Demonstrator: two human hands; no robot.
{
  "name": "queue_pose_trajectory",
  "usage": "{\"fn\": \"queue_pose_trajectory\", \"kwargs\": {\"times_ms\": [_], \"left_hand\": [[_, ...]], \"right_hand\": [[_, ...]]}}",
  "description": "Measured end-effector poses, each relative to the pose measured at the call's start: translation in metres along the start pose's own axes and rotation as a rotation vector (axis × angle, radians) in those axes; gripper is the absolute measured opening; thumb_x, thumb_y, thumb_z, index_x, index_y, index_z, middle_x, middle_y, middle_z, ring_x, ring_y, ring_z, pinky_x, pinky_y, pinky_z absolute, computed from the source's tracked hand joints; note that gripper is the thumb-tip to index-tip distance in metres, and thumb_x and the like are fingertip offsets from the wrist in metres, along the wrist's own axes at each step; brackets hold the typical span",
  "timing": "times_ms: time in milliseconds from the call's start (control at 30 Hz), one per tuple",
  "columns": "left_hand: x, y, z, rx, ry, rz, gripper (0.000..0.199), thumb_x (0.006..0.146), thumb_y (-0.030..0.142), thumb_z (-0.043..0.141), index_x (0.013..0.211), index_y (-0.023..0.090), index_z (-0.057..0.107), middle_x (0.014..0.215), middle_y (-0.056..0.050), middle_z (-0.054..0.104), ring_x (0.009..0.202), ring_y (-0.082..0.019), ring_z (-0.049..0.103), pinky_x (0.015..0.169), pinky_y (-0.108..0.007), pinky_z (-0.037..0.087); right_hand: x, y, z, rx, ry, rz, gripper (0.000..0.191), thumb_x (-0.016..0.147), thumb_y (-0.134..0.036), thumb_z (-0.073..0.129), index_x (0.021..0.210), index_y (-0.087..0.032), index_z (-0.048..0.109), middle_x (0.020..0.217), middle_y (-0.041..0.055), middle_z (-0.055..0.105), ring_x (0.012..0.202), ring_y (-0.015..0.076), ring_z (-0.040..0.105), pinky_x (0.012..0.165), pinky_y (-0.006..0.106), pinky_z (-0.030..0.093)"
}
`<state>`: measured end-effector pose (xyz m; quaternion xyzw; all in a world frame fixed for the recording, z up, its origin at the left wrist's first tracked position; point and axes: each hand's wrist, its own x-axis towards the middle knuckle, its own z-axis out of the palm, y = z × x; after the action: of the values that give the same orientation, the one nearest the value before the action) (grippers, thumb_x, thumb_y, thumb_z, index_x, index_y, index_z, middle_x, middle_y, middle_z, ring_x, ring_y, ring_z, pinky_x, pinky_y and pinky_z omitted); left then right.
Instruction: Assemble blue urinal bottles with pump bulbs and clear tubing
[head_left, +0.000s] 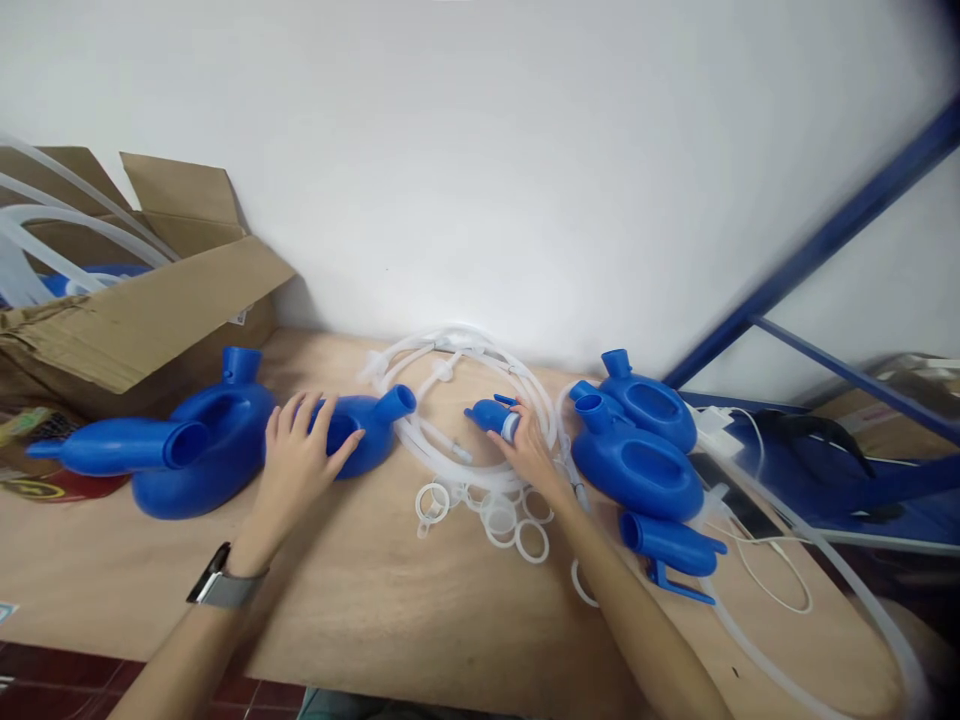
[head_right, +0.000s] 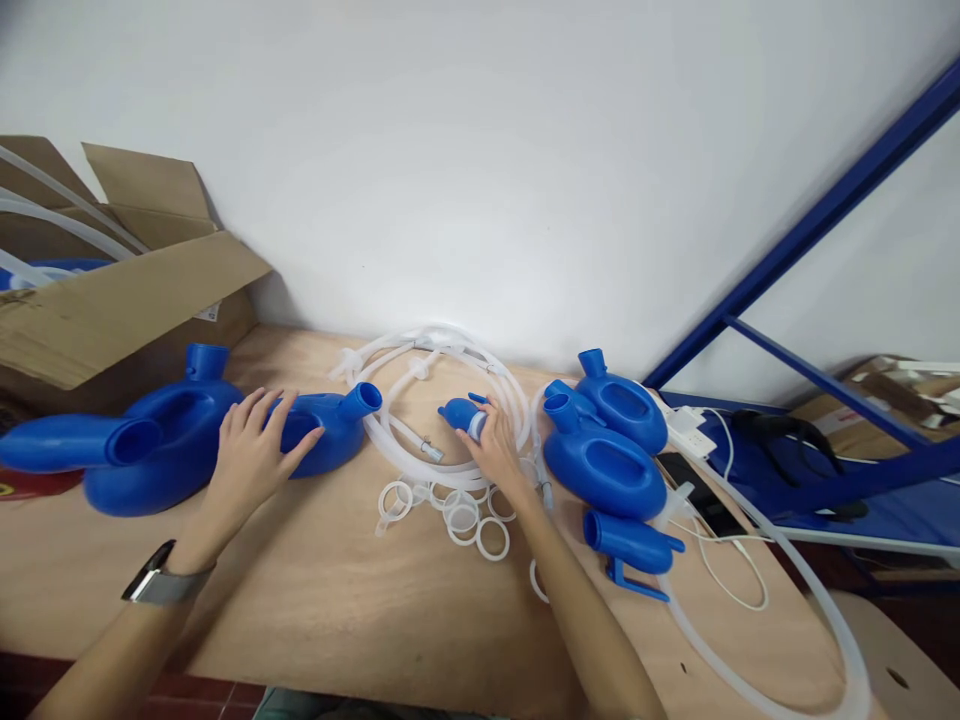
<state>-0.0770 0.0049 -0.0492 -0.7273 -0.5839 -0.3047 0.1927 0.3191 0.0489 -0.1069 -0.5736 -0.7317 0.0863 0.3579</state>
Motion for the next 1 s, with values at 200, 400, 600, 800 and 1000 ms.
{"fn": "queue_pose_trajectory", "kwargs": {"times_ms": [200, 400, 600, 800, 1000], "left_hand": [[0.006, -0.018, 0.006, 0.005, -0.109, 0.031, 0.061, 0.108, 0.058, 0.040, 0.138, 0.010, 0.062, 0.133, -0.024, 0.067, 0.119, -0.041, 0.063, 0.101, -0.052, 0.049], [0.006, -0.015, 0.003, 0.066, -0.144, -0.011, 0.060, 0.107, 0.064, 0.036, 0.121, 0.015, 0.068, 0.110, -0.017, 0.071, 0.095, -0.035, 0.066, 0.082, -0.044, 0.046], [0.005, -0.011, 0.003, 0.109, -0.138, -0.047, 0.059, 0.106, 0.065, 0.036, 0.107, 0.017, 0.069, 0.096, -0.013, 0.072, 0.091, -0.035, 0.066, 0.077, -0.043, 0.042], [0.006, -0.010, 0.003, 0.112, -0.111, -0.045, 0.059, 0.106, 0.065, 0.035, 0.104, 0.017, 0.070, 0.093, -0.013, 0.072, 0.090, -0.035, 0.067, 0.077, -0.043, 0.041], [0.005, -0.008, 0.003, 0.103, -0.114, -0.066, 0.054, 0.106, 0.063, 0.040, 0.102, 0.018, 0.070, 0.095, -0.012, 0.073, 0.092, -0.034, 0.067, 0.079, -0.042, 0.041]], "right_hand": [[0.018, 0.014, 0.016, -0.058, -0.015, 0.061, 0.051, 0.096, -0.046, 0.062, 0.139, -0.019, 0.056, 0.146, 0.0216, 0.060, 0.140, 0.0386, 0.056, 0.118, 0.062, 0.044], [0.016, 0.002, 0.006, -0.083, -0.019, 0.116, 0.063, 0.099, -0.046, 0.056, 0.153, -0.016, 0.049, 0.158, 0.0233, 0.050, 0.151, 0.0400, 0.044, 0.123, 0.065, 0.036], [0.026, -0.052, 0.002, -0.005, -0.147, 0.029, 0.036, 0.101, -0.042, 0.056, 0.124, -0.023, 0.075, 0.150, 0.0132, 0.062, 0.153, 0.0338, 0.041, 0.129, 0.054, 0.029], [0.093, -0.104, 0.053, 0.180, -0.325, 0.099, 0.051, 0.108, -0.056, 0.045, 0.148, -0.028, 0.060, 0.140, 0.0099, 0.071, 0.133, 0.0286, 0.063, 0.116, 0.048, 0.047], [0.127, -0.124, 0.085, 0.342, -0.304, 0.229, 0.036, 0.103, -0.044, 0.067, 0.125, -0.017, 0.067, 0.125, 0.0087, 0.070, 0.107, 0.0235, 0.071, 0.094, 0.046, 0.061]]}}
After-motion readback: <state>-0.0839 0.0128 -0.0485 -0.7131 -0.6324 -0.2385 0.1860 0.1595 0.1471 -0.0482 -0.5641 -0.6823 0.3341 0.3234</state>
